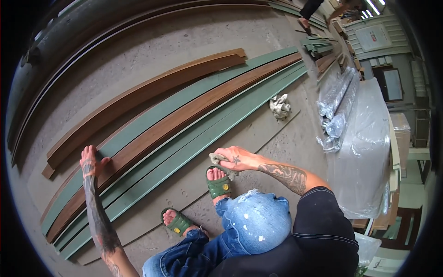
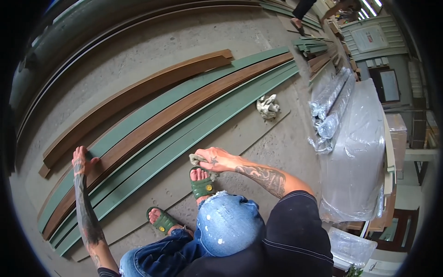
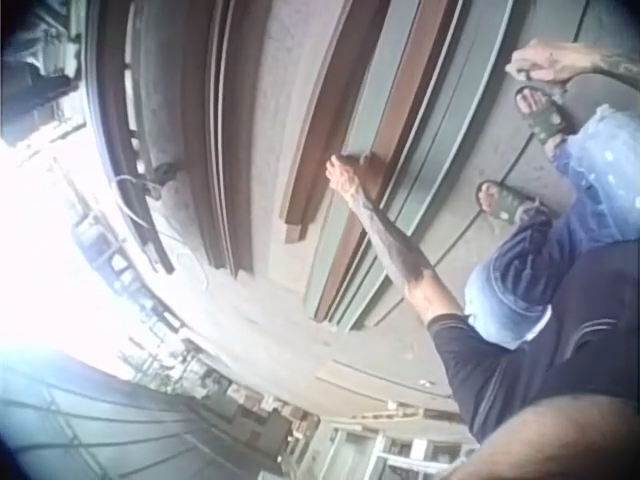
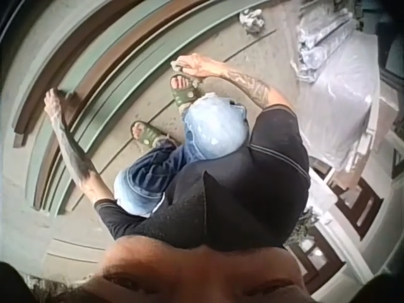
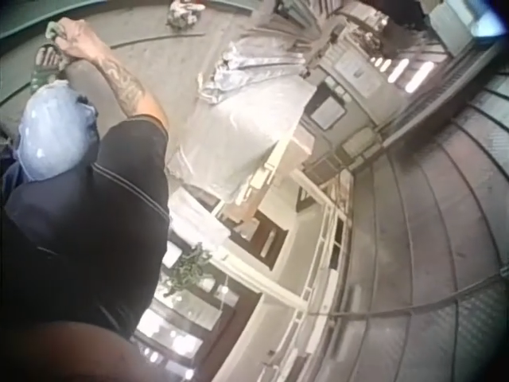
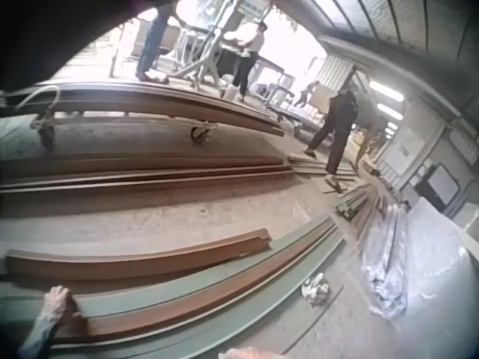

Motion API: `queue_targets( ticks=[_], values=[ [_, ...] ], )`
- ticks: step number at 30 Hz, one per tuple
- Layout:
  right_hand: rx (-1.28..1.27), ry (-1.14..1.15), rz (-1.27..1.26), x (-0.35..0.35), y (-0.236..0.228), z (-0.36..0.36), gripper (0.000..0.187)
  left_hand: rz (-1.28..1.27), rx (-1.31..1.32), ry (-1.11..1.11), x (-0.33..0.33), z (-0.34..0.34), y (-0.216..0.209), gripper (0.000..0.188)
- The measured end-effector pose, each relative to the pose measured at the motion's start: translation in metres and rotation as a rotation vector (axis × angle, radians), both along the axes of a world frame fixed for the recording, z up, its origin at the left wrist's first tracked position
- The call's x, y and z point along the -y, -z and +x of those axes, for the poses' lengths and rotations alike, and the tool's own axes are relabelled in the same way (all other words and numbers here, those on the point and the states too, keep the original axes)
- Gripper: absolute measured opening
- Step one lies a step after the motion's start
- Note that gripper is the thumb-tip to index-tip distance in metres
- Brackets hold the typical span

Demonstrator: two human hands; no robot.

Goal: Wiping down wooden planks with a cloth for cleaning or finishing.

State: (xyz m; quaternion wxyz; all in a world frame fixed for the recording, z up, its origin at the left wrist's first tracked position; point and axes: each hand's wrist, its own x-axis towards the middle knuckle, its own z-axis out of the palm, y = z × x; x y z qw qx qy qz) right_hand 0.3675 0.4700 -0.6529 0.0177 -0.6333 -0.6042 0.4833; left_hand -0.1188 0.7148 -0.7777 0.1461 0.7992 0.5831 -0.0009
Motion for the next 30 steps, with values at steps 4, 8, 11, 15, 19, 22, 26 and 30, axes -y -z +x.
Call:
queue_targets(
  ticks=[4,8,11,15,19,22,26,30],
  values=[
    [0.045,-0.027,-0.049,0.006,-0.004,0.003,0.034,-0.212,0.011,0.081,-0.004,0.012,-0.006,0.063],
    [0.079,-0.105,-0.041,0.009,0.007,0.011,0.033,-0.270,-0.081,0.086,0.010,0.015,-0.019,0.069],
    [0.078,-0.167,0.049,-0.015,0.011,0.016,0.024,-0.236,-0.102,0.079,0.010,0.010,-0.027,0.072],
    [0.209,-0.075,0.322,-0.085,0.015,0.025,0.021,-0.189,-0.131,0.050,0.018,0.008,-0.028,0.073],
    [0.420,-0.061,0.702,-0.180,0.043,0.037,0.039,-0.104,-0.083,0.013,0.037,0.020,-0.024,0.072],
    [0.662,-0.155,0.501,-0.237,0.065,0.037,0.080,-0.065,-0.034,0.015,0.044,0.023,-0.022,0.073],
    [0.690,-0.227,0.467,-0.275,0.081,0.024,0.078,-0.005,0.063,0.017,0.053,0.011,-0.020,0.078],
    [0.529,-0.003,0.550,-0.272,0.089,0.024,0.058,-0.005,0.170,-0.045,0.054,0.007,-0.016,0.079]
  ],
)
